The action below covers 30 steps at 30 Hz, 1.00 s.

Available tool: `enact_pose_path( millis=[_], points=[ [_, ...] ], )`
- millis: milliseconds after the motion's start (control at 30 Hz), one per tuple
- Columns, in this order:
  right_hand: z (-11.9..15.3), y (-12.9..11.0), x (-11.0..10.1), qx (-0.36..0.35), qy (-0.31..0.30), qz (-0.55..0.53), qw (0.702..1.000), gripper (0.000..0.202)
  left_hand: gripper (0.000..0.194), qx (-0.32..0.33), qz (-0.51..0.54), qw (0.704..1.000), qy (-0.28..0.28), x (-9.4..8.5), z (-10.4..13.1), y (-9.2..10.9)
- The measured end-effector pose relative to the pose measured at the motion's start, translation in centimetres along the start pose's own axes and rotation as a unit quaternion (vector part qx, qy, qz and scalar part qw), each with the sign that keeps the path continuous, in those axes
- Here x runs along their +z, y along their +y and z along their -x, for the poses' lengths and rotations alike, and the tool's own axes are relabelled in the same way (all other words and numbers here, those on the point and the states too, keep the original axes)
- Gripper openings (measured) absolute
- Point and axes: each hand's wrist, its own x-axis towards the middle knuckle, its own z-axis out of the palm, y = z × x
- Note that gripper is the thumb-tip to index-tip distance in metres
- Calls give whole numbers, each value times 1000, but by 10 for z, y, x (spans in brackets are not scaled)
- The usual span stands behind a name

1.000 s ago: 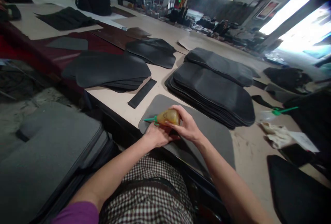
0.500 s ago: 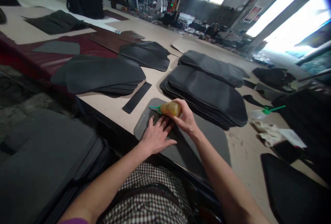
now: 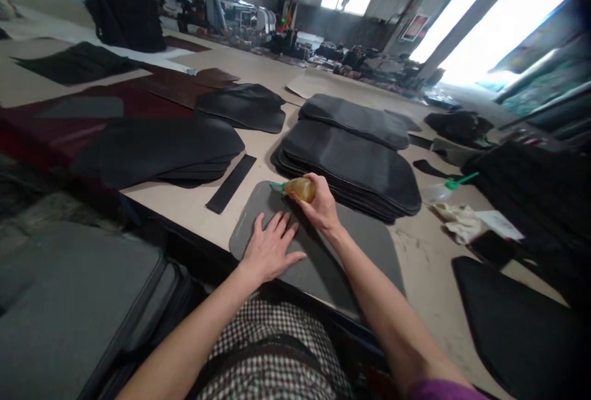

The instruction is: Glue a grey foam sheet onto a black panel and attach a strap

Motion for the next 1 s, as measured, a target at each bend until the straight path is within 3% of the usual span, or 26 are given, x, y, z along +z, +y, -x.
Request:
enact_pose_path(
  millis=[267,633,1000],
  points=[
    [18,13,-46,33,10,40,999,56,75,11,-21,1000,-1,-1,-2,1],
    [66,45,-131,100,33,97,990,49,71,22,-70,997,-26,5,-5,0],
    [125,83,-206,178,121,155,964,53,72,40,-117,992,-26,11,-6,-3]
  ],
)
